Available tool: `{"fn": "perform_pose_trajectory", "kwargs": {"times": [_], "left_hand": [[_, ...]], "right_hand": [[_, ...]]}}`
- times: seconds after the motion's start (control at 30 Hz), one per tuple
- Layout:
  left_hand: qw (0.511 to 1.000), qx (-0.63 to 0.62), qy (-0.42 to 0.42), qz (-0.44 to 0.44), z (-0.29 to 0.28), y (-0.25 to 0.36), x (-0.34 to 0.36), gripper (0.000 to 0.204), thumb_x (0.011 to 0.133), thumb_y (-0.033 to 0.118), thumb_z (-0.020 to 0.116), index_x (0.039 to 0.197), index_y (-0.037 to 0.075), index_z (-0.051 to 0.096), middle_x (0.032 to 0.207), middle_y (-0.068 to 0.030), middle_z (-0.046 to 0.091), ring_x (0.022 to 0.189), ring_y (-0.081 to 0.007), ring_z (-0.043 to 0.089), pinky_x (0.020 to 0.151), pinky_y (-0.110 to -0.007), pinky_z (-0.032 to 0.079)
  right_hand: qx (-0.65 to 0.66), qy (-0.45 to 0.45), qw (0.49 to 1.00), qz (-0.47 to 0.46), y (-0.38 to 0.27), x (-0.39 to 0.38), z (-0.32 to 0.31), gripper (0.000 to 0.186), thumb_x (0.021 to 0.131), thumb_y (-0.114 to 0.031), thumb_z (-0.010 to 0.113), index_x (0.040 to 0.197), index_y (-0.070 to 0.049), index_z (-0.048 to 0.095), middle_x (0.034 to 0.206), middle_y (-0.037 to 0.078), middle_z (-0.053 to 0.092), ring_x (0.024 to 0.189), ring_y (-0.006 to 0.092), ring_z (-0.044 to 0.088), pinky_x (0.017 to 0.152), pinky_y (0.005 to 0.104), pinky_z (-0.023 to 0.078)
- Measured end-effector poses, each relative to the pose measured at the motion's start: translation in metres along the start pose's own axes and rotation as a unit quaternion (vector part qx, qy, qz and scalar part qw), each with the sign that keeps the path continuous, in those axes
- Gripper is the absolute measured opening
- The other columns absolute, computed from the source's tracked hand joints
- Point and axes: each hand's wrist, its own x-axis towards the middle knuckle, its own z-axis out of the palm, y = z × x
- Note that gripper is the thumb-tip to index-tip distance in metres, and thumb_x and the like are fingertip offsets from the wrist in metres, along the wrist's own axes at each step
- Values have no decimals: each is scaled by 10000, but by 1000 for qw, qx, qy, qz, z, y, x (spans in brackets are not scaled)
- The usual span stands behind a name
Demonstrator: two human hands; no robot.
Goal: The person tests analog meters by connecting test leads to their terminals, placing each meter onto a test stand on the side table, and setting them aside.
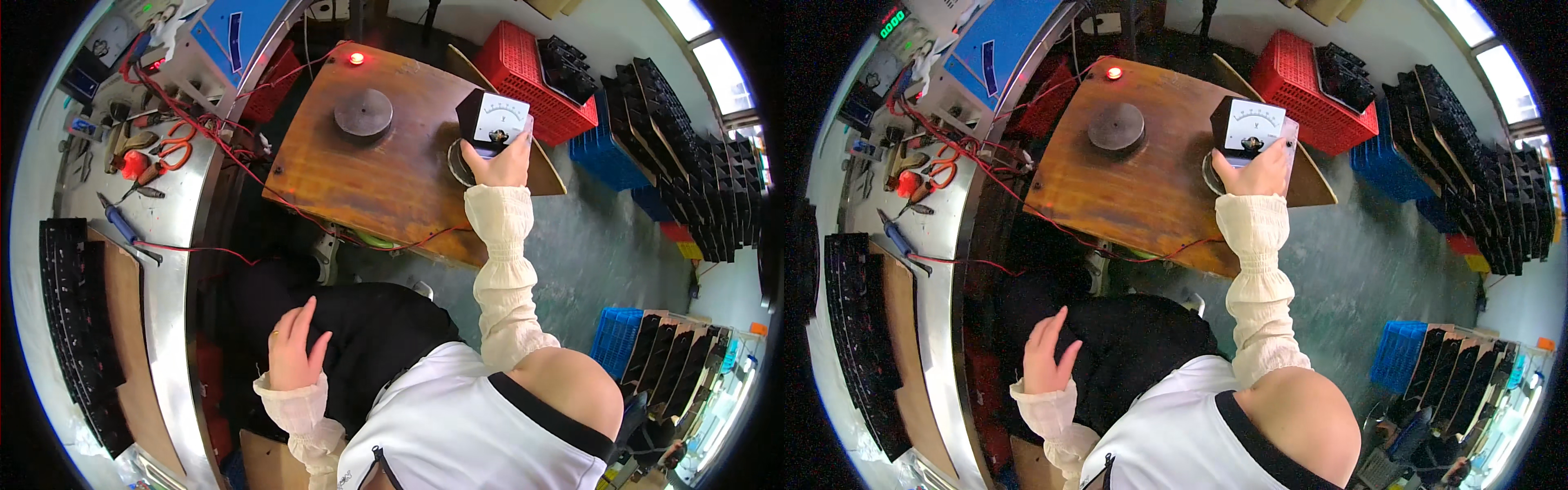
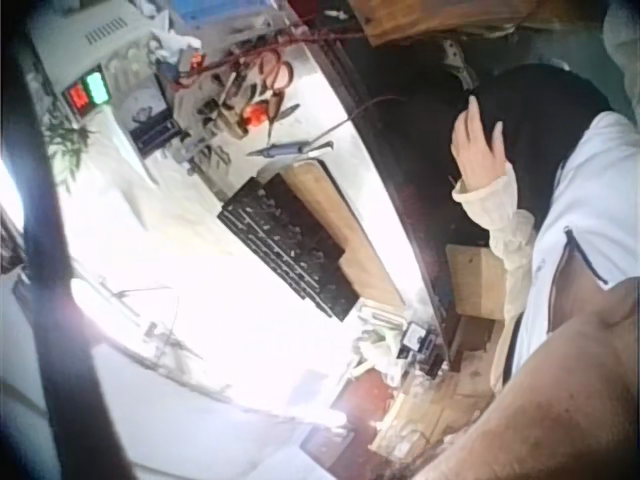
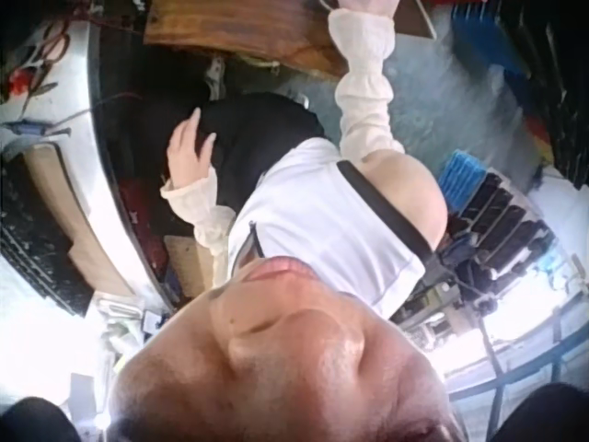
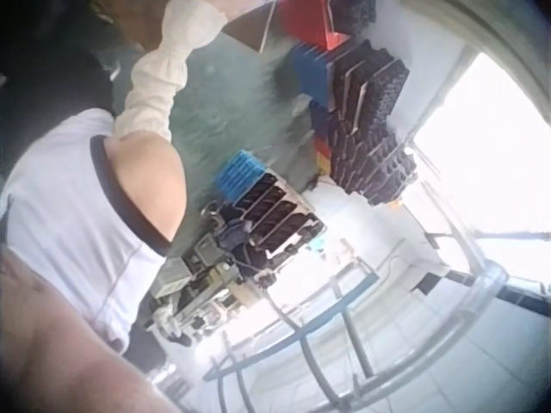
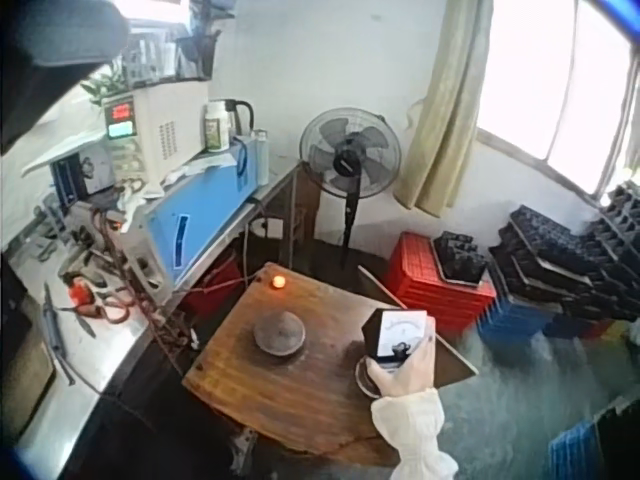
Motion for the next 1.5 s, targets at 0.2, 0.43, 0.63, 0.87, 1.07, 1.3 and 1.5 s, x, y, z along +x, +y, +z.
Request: {"fn": "perform_pose_trajectory", "kwargs": {"times": [0.2,0.43,0.63,0.87,1.07,1.3,1.5], "left_hand": [[999,21,-36,-22,6,4,0,623,831,161,746,1407,84,523,1228,-146,603,1102,-350,589,944,-443,456],[998,38,-48,-21,9,4,0,610,856,154,729,1419,65,510,1231,-205,603,1097,-394,597,948,-444,476],[998,32,-54,-18,15,3,0,617,853,153,731,1421,67,507,1231,-203,603,1093,-393,598,940,-440,479],[997,26,-26,-73,17,-3,-7,618,841,189,738,1408,87,517,1210,-140,602,1092,-351,590,946,-446,457],[996,22,50,-64,10,-9,-18,592,843,152,735,1394,76,533,1201,-160,612,1070,-356,603,932,-434,486],[945,15,319,-75,-4,-11,-39,569,838,97,739,1371,30,551,1361,-196,551,1232,-364,565,1018,-395,475],[856,39,497,-137,-35,-32,-57,985,854,139,713,1563,-38,53,1560,-288,275,1405,-396,379,1160,-448,301]], "right_hand": [[-2,-1,1000,1,1,-1,1,1173,612,-466,878,1433,148,310,1285,337,535,1196,447,549,1025,473,454],[-21,2,1000,-2,5,-3,5,1173,612,-503,869,1408,174,337,1271,332,546,1186,439,557,1017,471,458],[-4,0,1000,-10,11,1,3,1202,598,-550,865,1423,144,334,1297,327,536,1194,447,545,1038,482,434],[26,31,994,-98,12,6,11,1113,613,-495,879,1401,121,392,1315,348,528,1221,471,531,1045,474,436],[191,-43,976,-96,17,16,9,843,640,-233,914,1318,49,498,1261,233,593,1175,328,577,1021,421,444],[215,-86,946,-225,-85,-78,8,1127,635,-268,908,1482,133,283,1427,330,448,1342,432,438,1158,471,310],[411,-355,674,-500,-274,-224,-63,1105,606,-229,867,1485,103,287,1418,317,447,1260,444,491,1063,476,359]]}}
